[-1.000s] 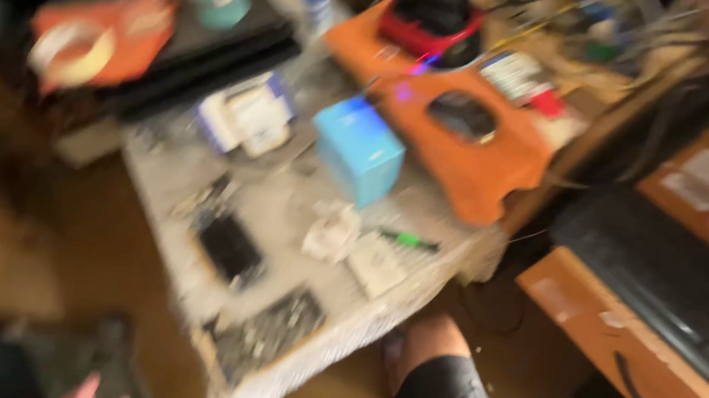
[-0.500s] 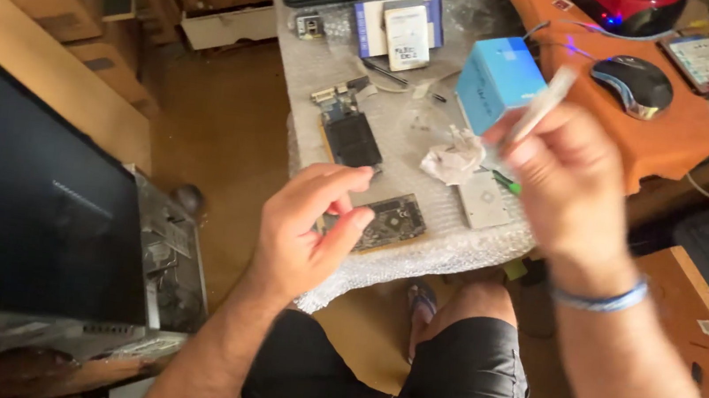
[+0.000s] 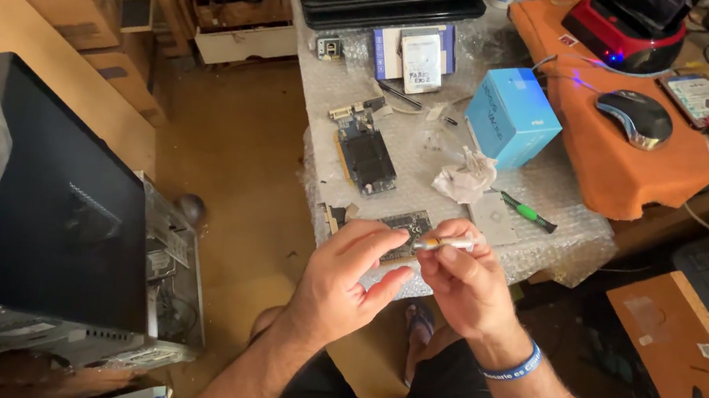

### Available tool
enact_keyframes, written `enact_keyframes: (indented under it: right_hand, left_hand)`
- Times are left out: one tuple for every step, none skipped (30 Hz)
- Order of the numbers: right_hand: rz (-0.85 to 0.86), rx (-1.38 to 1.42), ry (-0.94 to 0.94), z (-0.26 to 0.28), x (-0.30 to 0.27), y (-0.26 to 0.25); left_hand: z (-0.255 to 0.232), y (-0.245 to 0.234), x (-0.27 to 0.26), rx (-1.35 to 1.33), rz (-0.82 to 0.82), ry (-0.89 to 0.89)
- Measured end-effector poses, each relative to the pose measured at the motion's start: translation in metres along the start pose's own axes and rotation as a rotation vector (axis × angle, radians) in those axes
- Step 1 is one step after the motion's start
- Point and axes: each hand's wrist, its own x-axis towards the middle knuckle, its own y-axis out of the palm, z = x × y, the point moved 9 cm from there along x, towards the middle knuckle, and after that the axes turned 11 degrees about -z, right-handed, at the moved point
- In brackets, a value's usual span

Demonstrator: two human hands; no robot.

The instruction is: Cleaning a graphics card chip and reassembling the heatsink using thermal paste and a screwdriver

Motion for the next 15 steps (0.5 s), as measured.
enact_keyframes:
  right_hand:
    - [0.004, 0.0, 0.001, 0.0, -0.001, 0.001]
    - [0.011, 0.001, 0.005, -0.001, -0.002, 0.002]
    - [0.018, 0.002, 0.01, -0.001, -0.003, 0.003]
    - [0.018, 0.003, 0.01, -0.004, -0.002, -0.002]
    - [0.01, -0.01, 0.012, -0.007, -0.001, -0.008]
    - [0.002, -0.023, 0.014, -0.011, 0.001, -0.013]
    - [0.002, -0.021, 0.014, -0.011, -0.001, -0.012]
    - [-0.004, -0.038, 0.013, -0.011, -0.002, -0.011]
    - [-0.01, -0.054, 0.013, -0.011, -0.003, -0.01]
    - [-0.011, -0.053, 0.013, -0.01, -0.004, -0.008]
    - [-0.011, -0.068, 0.003, -0.008, -0.004, -0.005]
    - [-0.012, -0.082, -0.009, -0.006, -0.005, -0.002]
    - [-0.014, -0.081, -0.011, -0.005, -0.005, -0.002]
    - [-0.016, -0.106, -0.014, -0.004, -0.006, -0.002]
    - [-0.019, -0.132, -0.016, -0.003, -0.007, -0.003]
  left_hand:
    - [-0.002, -0.001, 0.001, 0.003, -0.003, 0.001]
    - [-0.003, -0.001, 0.003, 0.012, -0.008, 0.002]
    - [-0.004, -0.002, 0.005, 0.021, -0.013, 0.002]
    - [-0.003, -0.001, 0.005, 0.022, -0.013, 0.002]
    - [-0.003, 0.0, 0.005, 0.008, 0.0, 0.005]
    - [-0.003, 0.003, 0.005, -0.006, 0.013, 0.007]
    - [-0.004, 0.003, 0.006, -0.006, 0.015, 0.008]
    - [-0.003, 0.005, 0.007, -0.024, 0.027, -0.014]
    - [-0.002, 0.006, 0.008, -0.042, 0.04, -0.035]
    - [-0.001, 0.006, 0.008, -0.042, 0.041, -0.036]
    - [0.0, 0.009, 0.008, -0.078, 0.062, -0.049]
    - [0.001, 0.012, 0.007, -0.115, 0.084, -0.062]
    - [0.001, 0.012, 0.008, -0.116, 0.086, -0.062]
    - [0.001, 0.013, 0.008, -0.112, 0.1, -0.063]
    - [0.001, 0.015, 0.008, -0.107, 0.114, -0.064]
